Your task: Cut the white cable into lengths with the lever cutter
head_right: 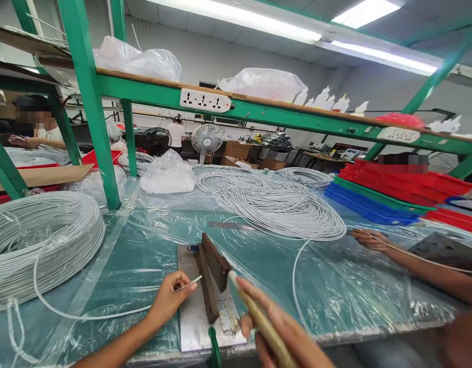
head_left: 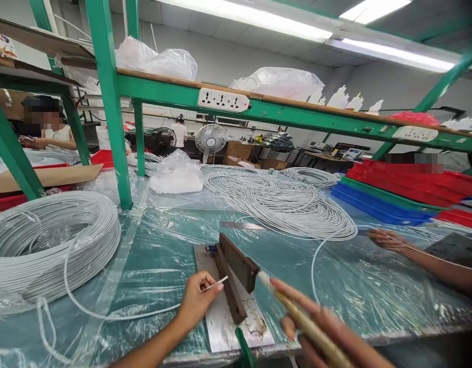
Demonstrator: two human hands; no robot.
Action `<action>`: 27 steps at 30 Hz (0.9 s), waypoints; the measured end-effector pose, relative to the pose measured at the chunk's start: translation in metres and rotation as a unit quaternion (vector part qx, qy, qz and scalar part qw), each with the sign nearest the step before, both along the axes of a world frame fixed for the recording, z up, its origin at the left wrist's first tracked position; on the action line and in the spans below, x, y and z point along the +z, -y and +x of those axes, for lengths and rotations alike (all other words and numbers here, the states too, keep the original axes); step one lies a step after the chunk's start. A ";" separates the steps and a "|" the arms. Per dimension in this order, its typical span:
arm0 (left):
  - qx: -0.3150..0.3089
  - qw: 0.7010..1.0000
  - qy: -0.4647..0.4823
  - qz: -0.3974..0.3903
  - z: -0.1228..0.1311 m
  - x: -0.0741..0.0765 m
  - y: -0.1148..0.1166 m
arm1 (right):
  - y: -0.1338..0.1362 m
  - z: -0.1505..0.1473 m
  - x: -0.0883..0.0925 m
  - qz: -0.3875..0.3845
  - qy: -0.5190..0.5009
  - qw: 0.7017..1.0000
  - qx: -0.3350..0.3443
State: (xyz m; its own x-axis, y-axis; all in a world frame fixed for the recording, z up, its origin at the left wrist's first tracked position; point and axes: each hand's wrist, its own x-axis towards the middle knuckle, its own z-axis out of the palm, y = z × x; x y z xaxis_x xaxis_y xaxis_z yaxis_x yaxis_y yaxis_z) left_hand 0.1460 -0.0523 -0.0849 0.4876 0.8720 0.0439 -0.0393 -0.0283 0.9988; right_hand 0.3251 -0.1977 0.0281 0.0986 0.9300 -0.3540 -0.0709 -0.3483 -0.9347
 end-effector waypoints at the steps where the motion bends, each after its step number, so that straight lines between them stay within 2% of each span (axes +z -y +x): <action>1: -0.004 1.000 0.003 -0.009 -0.004 0.001 0.002 | -0.012 0.003 0.018 0.009 -0.031 0.999 0.010; 3: -0.011 1.000 0.002 -0.026 -0.010 0.002 0.006 | -0.042 0.007 0.052 0.032 -0.071 0.997 0.004; 5: -0.016 0.999 -0.001 -0.042 -0.011 0.000 0.012 | -0.079 0.009 0.078 0.045 -0.085 0.995 -0.005; 8: -0.030 0.998 0.001 -0.055 -0.010 -0.008 0.021 | -0.141 0.010 0.097 0.090 -0.079 0.993 -0.026; 10: -0.051 0.997 0.004 -0.056 -0.010 -0.015 0.025 | -0.183 0.010 0.097 0.142 -0.068 0.987 -0.037; 12: -0.067 0.996 0.004 -0.055 -0.013 -0.021 0.027 | -0.222 0.009 0.088 0.177 -0.044 0.982 -0.057; 14: -0.069 0.996 0.003 -0.055 -0.019 -0.023 0.027 | -0.255 0.008 0.075 0.185 -0.017 0.980 -0.076; 17: -0.047 0.997 0.007 -0.062 -0.026 -0.019 0.024 | -0.290 0.008 0.057 0.178 0.003 0.981 -0.083; 20: -0.030 0.996 0.014 -0.084 -0.031 -0.006 0.020 | -0.310 0.008 0.046 0.175 0.026 0.980 -0.089; 23: -0.034 0.992 0.028 -0.121 -0.035 0.014 0.015 | -0.310 0.000 0.040 0.204 0.065 0.971 -0.104; 25: -0.021 0.989 0.052 -0.138 -0.040 0.032 0.011 | -0.294 -0.011 0.037 0.254 0.096 0.955 -0.118; 27: 0.009 0.985 0.092 -0.148 -0.048 0.052 0.008 | -0.261 -0.025 0.032 0.303 0.122 0.938 -0.119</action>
State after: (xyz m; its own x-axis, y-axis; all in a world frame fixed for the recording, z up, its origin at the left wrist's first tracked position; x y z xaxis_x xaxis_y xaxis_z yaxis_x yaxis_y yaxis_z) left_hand 0.0979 -0.0601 -0.0325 0.4789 0.8685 -0.1280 -0.2231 0.2615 0.9391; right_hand 0.2999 0.0634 0.0598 0.3376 0.8947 0.2924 0.1618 0.2508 -0.9544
